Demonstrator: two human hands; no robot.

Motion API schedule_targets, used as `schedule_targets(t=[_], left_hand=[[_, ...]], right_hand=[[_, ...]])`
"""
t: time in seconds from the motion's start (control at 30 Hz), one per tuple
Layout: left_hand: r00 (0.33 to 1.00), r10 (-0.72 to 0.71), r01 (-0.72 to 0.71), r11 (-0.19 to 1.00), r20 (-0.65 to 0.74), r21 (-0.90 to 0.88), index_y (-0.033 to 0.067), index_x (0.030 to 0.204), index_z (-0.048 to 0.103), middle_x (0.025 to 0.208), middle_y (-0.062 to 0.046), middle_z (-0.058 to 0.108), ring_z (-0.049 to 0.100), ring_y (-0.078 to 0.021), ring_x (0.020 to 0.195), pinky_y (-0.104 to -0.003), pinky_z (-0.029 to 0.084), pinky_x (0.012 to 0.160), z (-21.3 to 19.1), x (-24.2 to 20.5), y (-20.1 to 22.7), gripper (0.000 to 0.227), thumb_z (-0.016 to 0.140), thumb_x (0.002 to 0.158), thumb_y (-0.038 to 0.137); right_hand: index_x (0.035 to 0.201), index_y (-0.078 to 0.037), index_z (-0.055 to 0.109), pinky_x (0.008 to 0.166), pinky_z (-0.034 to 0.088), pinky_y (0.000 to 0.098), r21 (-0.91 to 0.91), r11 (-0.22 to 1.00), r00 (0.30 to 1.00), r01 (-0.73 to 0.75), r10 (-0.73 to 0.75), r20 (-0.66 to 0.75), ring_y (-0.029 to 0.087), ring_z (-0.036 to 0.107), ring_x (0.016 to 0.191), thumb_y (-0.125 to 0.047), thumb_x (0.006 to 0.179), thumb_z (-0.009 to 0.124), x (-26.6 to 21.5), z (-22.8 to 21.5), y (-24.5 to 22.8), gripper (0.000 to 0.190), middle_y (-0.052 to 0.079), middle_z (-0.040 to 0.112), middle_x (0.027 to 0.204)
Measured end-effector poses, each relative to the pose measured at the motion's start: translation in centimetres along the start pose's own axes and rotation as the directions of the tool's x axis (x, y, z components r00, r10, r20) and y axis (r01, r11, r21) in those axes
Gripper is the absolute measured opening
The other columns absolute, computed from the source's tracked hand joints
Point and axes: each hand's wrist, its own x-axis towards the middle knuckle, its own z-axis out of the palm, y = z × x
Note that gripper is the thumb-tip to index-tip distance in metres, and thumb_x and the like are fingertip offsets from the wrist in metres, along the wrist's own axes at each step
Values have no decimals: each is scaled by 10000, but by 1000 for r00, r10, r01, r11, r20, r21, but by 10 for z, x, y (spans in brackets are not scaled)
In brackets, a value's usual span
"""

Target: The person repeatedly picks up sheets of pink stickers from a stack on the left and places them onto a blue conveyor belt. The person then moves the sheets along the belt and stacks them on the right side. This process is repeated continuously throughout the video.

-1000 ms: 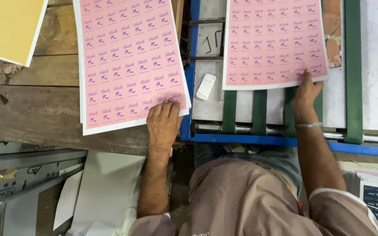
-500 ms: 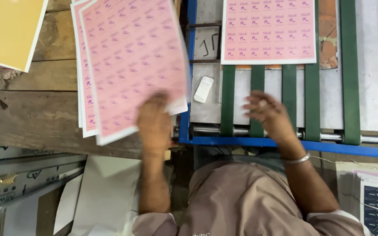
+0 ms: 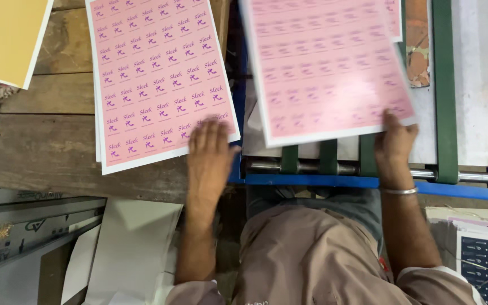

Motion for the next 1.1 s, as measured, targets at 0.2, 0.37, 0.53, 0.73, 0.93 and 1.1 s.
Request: schedule_targets(t=[0.2,0.37,0.53,0.73,0.93,1.1], left_hand=[[988,33,-35,999,-152,-11,29,1229,708,1257,-136,711,674,-282,1171,-409,545,1012,17,-12,-23,351,751,884,76],[986,9,-19,998,-167,-57,46,1183,727,1207,-121,720,684,-275,1101,-416,554,970,22,-15,-28,367,766,820,89],[980,-4,-16,995,-200,-98,57,1153,725,1185,-99,726,683,-295,1057,-431,548,925,20,-16,-25,399,779,758,61],[985,-30,14,995,-169,-98,68,1149,713,1177,-98,717,669,-299,1060,-441,539,922,12,-12,-19,453,817,709,102],[994,-80,70,988,-68,-138,86,1161,715,1143,-71,704,637,-293,1047,-446,521,916,4,-9,-19,477,841,702,108],[998,-56,62,960,31,-275,80,1217,717,1178,-79,704,631,-288,1066,-430,515,937,-2,-12,-36,485,849,762,183]], right_hand=[[1337,52,519,985,611,353,-34,988,988,150,-151,-35,218,701,1105,48,995,641,9,-68,8,363,152,658,1280],[1304,63,566,950,582,287,-108,982,987,154,-158,-27,168,655,1061,-14,1035,679,-54,-115,43,302,121,648,1219],[1228,57,568,856,569,270,-241,958,978,154,-183,-101,137,638,992,-93,1015,731,-49,-127,72,307,82,653,1147],[1329,102,456,901,521,281,-339,921,969,191,-231,-82,163,566,1072,-194,1075,764,16,-110,90,498,154,583,1263],[1407,38,409,937,592,365,-186,974,991,133,-137,-9,224,628,1180,-206,1025,718,64,-82,102,549,170,583,1354],[1369,60,489,848,628,493,-115,979,980,-169,179,90,327,707,1007,-202,1080,624,64,-76,78,413,194,632,1183]])
